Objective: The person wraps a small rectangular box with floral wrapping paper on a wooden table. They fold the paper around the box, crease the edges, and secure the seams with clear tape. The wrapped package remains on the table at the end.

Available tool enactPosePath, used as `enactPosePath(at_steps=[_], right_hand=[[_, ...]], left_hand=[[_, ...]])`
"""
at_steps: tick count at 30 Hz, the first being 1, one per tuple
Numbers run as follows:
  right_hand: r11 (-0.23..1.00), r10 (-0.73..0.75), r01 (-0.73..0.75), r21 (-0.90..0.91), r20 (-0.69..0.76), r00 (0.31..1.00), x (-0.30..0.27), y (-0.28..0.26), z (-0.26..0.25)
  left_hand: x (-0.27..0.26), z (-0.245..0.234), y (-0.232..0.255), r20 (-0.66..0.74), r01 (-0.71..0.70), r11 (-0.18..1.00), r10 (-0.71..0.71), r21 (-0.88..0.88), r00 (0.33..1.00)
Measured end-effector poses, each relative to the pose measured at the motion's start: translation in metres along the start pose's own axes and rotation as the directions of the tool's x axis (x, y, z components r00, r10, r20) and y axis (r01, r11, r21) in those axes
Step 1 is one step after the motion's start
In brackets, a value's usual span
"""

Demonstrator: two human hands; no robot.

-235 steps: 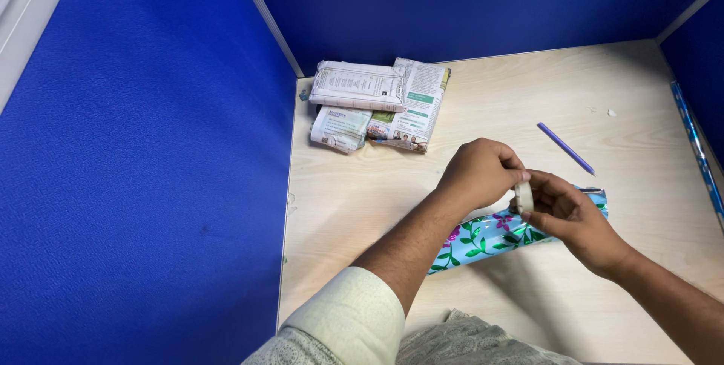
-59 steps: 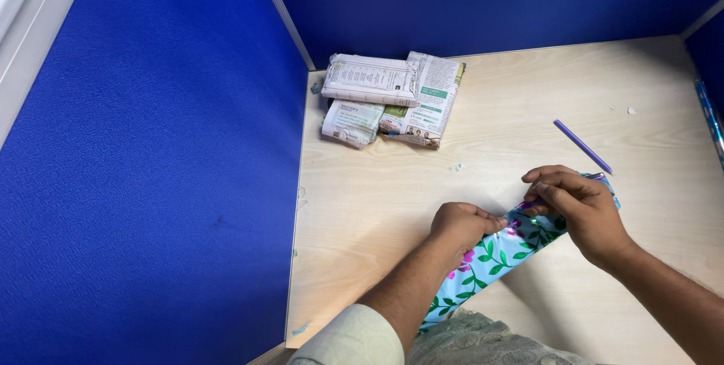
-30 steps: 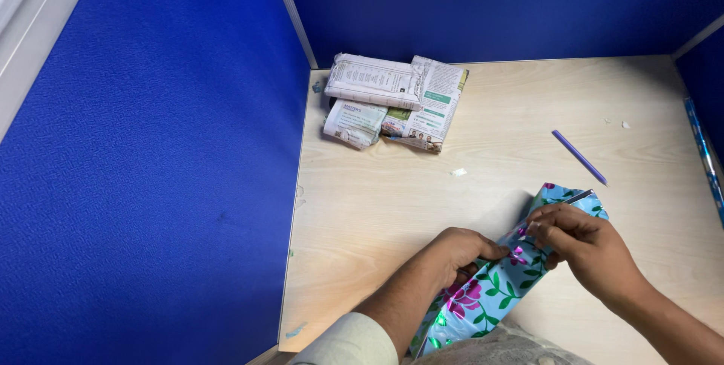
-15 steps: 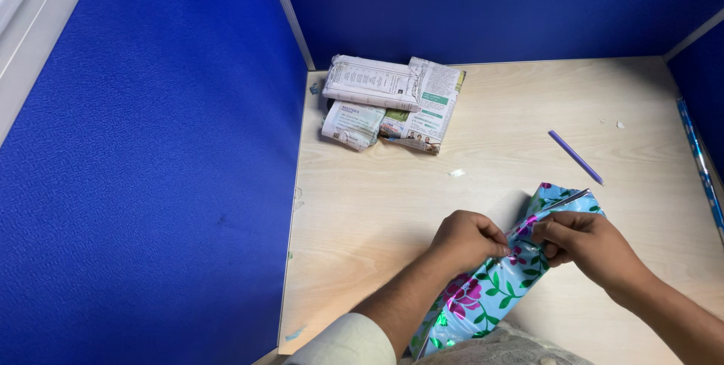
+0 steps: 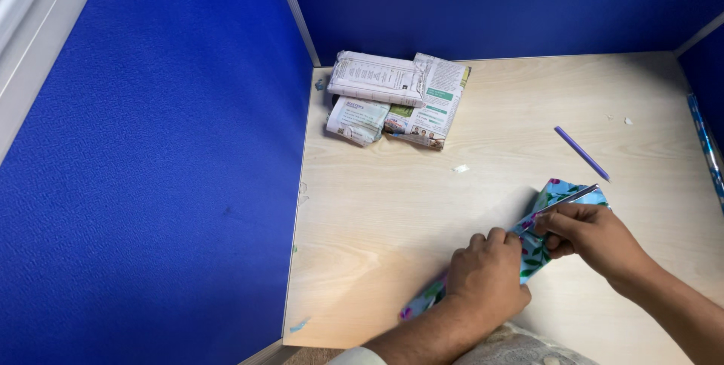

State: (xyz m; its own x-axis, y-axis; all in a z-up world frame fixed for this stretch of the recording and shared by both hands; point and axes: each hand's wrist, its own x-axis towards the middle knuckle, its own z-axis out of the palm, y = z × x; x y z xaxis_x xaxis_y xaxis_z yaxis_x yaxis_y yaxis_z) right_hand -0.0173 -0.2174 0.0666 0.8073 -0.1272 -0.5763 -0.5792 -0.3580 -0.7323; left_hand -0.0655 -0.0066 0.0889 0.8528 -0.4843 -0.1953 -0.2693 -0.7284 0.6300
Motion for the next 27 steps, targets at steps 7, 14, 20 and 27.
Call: enactPosePath(at_steps=[7, 14, 20, 27], right_hand=[[1.000, -0.004, 0.003, -0.014, -0.071, 0.997, 0.000, -0.014, -0.019], [0.996, 0.045, -0.051, -0.071, -0.079, 0.996, 0.014, -0.032, -0.021], [0.990, 0.074, -0.080, -0.116, -0.054, 0.996, 0.019, -0.038, -0.022], [0.995, 0.072, -0.073, -0.062, -0.017, 0.997, 0.016, -0.040, -0.026]], left_hand=[[0.029, 0.008, -0.006, -0.157, -0.050, 0.998, 0.055, 0.035, 0.986], [0.043, -0.009, 0.016, -0.005, 0.103, 0.994, -0.102, 0.037, 0.995], [0.063, -0.007, 0.034, -0.027, 0.127, 0.989, -0.126, 0.075, 0.992], [0.071, 0.012, 0.023, -0.082, 0.082, 0.993, -0.075, 0.082, 0.994]])
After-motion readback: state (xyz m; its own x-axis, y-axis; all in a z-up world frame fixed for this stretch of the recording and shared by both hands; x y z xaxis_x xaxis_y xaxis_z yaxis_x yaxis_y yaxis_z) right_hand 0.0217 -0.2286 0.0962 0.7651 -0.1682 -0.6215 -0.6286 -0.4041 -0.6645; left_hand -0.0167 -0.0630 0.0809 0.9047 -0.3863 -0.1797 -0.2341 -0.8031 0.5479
